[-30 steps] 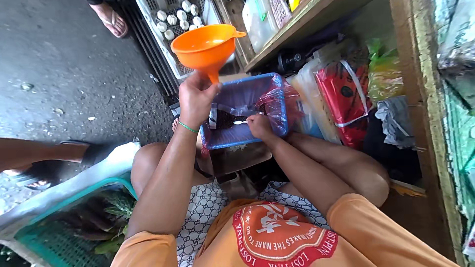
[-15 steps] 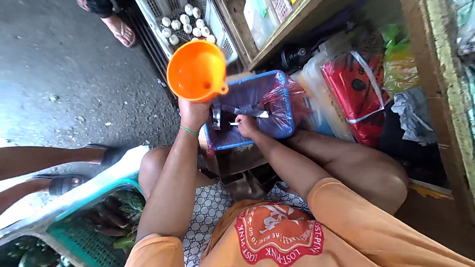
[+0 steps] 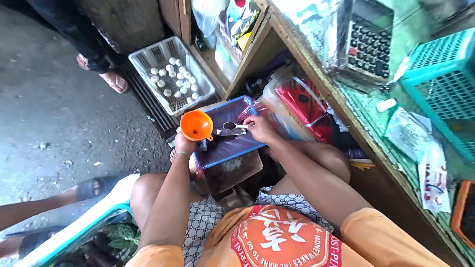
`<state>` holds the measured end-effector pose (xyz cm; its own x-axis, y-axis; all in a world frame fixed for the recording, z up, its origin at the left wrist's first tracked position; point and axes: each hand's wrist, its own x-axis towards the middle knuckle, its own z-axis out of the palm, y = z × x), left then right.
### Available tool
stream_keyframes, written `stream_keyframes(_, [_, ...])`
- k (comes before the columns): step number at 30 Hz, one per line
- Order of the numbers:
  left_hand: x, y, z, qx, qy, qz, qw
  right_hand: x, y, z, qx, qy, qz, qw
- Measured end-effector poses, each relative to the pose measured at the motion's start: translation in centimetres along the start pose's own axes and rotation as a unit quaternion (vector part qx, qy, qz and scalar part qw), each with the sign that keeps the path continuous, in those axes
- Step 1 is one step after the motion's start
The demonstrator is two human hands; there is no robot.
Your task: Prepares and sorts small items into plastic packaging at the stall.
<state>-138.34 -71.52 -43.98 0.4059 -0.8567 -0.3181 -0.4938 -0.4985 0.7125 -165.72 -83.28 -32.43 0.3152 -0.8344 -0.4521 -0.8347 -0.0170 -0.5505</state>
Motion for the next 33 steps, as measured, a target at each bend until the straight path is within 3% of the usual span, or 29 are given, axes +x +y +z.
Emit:
stream_keyframes(4, [-0.1, 1.5, 1.3, 0.024, -0.050, 0.050, 0.997, -1.7, -3.5, -1.5, -0.056, 0.061, -0.051, 0.995])
stream_keyframes(8, [-0.5, 3.6, 2.0, -0.023, -0.065, 0.102, 0.992, -1.7, -5.0, 1.9, -0.194, 0.117, -0.185, 0.956])
stream_keyframes(10, [-0.3, 3.7, 2.2, -0.019, -0.067, 0.110, 0.992, -1.2, -4.7, 2.7, -0.201, 0.144, -0.218, 0.944])
stream_keyframes(12, [0.2, 3.2, 2.4, -0.013, -0.066, 0.108, 0.992, -0.8, -4.3, 1.9, -0.167, 0.187, -0.209, 0.945])
stream_keyframes(15, [0.7, 2.3, 2.1, -0.030, -0.051, 0.099, 0.993, 0.4, -2.8, 0.5, -0.100, 0.223, -0.116, 0.963])
stream_keyframes(17, [0.7, 2.7, 1.3, -0.067, -0.021, 0.121, 0.990, 1.5, -1.1, 1.1, -0.075, 0.187, -0.024, 0.979])
stream_keyframes(21, [0.8, 4.2, -0.3, -0.102, 0.030, 0.161, 0.981, 3.5, 1.7, 7.0, -0.139, -0.017, 0.086, 0.986])
stream_keyframes(23, [1.3, 4.1, -0.4, -0.146, 0.056, 0.185, 0.970, 4.5, 2.4, 10.0, -0.172, -0.075, 0.077, 0.979])
stream_keyframes(28, [1.3, 3.5, -0.3, -0.176, 0.064, 0.198, 0.962, 5.2, 3.4, 15.5, -0.167, -0.094, 0.026, 0.981])
stream_keyframes(33, [1.9, 2.9, -0.6, -0.124, 0.059, 0.180, 0.974, 5.9, 3.2, 14.2, -0.071, -0.147, 0.074, 0.984])
